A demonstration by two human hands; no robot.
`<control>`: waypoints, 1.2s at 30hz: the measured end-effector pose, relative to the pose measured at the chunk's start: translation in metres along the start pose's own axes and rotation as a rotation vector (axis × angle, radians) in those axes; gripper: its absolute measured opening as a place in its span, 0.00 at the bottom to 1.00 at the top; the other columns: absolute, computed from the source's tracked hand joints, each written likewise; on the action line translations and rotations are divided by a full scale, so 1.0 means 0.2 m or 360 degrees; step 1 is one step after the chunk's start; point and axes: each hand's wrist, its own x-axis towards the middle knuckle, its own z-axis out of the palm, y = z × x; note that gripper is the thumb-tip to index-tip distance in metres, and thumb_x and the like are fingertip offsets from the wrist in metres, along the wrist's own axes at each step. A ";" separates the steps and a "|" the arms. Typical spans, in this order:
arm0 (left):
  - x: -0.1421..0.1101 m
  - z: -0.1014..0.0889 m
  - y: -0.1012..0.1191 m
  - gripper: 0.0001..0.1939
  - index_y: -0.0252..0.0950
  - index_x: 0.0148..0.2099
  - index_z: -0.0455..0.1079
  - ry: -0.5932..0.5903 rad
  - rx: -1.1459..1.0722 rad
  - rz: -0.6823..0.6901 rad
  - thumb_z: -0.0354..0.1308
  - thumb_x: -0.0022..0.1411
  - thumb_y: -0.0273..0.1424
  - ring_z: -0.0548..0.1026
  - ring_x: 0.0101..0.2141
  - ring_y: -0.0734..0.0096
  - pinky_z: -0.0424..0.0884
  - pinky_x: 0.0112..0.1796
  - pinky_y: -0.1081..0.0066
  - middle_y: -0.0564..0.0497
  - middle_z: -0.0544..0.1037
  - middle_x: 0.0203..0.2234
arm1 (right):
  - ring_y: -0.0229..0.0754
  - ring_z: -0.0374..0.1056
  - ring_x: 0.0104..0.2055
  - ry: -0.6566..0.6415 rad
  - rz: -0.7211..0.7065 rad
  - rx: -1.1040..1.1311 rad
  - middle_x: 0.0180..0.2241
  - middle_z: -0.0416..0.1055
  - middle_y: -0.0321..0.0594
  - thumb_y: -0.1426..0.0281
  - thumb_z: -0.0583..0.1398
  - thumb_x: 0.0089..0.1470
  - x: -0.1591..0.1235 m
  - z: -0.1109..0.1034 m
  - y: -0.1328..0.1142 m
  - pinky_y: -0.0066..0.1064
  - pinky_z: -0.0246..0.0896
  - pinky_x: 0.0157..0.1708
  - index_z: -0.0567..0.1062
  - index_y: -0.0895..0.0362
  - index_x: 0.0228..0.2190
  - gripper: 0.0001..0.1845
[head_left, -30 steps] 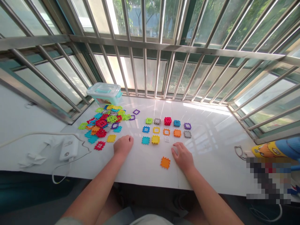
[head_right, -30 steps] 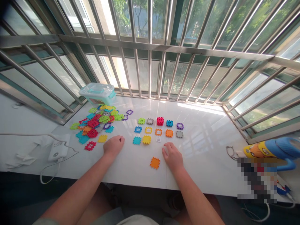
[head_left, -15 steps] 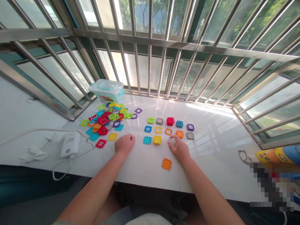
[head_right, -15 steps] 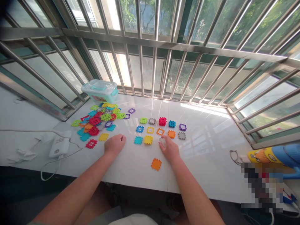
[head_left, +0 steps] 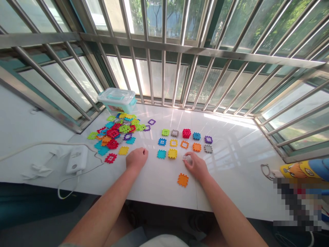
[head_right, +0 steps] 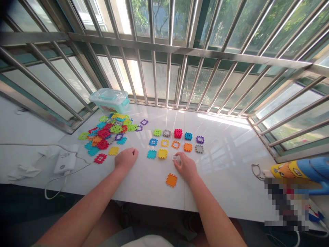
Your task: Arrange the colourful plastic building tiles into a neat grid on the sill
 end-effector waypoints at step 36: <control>0.01 0.00 0.00 0.24 0.39 0.43 0.81 -0.0004 0.0031 -0.0015 0.43 0.73 0.39 0.79 0.39 0.55 0.64 0.35 0.67 0.41 0.84 0.39 | 0.54 0.71 0.56 -0.0484 -0.0093 0.0127 0.54 0.75 0.45 0.59 0.71 0.55 -0.35 -0.23 -0.27 0.42 0.65 0.54 0.73 0.48 0.55 0.28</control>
